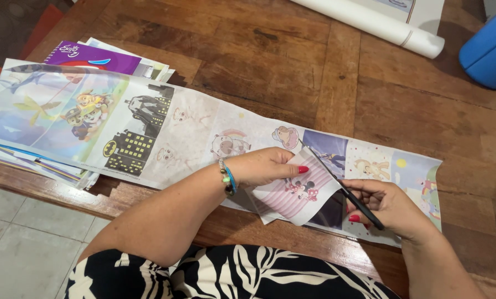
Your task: Cutting out printed images from a paper roll using scissors
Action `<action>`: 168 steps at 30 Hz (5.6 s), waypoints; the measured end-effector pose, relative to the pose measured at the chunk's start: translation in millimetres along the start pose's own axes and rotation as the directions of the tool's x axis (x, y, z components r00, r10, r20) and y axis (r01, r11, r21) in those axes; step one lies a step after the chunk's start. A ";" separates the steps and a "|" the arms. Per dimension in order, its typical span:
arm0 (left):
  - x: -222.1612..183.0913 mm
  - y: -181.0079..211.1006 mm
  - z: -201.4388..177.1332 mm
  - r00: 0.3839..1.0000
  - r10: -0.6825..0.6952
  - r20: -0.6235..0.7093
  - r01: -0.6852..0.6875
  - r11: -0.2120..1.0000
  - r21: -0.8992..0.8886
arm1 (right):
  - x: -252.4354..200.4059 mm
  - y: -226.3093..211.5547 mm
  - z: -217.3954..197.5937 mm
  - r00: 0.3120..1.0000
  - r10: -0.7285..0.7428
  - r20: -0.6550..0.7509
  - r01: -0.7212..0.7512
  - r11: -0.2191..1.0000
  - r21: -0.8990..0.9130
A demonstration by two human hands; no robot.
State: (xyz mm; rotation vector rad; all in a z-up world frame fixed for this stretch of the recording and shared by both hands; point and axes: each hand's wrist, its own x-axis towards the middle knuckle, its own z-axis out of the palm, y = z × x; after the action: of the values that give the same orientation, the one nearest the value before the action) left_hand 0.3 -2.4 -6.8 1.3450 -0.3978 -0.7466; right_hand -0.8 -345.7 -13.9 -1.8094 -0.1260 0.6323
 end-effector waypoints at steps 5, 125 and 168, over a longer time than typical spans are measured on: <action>-1.1 3.1 0.5 1.000 -0.022 -0.007 0.022 1.000 -0.011 | -1.1 -1.8 1.7 1.000 -0.011 0.008 0.011 0.999 0.032; -51.6 62.2 -12.5 0.919 0.388 -0.066 -0.393 0.902 -0.177 | 92.1 -29.9 39.8 0.647 -0.667 0.370 0.732 0.408 -0.546; -16.6 33.3 53.8 0.726 0.436 -0.532 -0.468 0.880 0.083 | -9.6 -30.3 75.8 0.948 -0.255 -0.188 0.272 0.959 0.073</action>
State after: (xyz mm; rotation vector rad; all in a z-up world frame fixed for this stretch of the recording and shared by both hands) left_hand -38.3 -28.6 39.0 1.2682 -0.2311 0.0488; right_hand -38.4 -274.3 2.3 -1.7071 -0.2098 0.2811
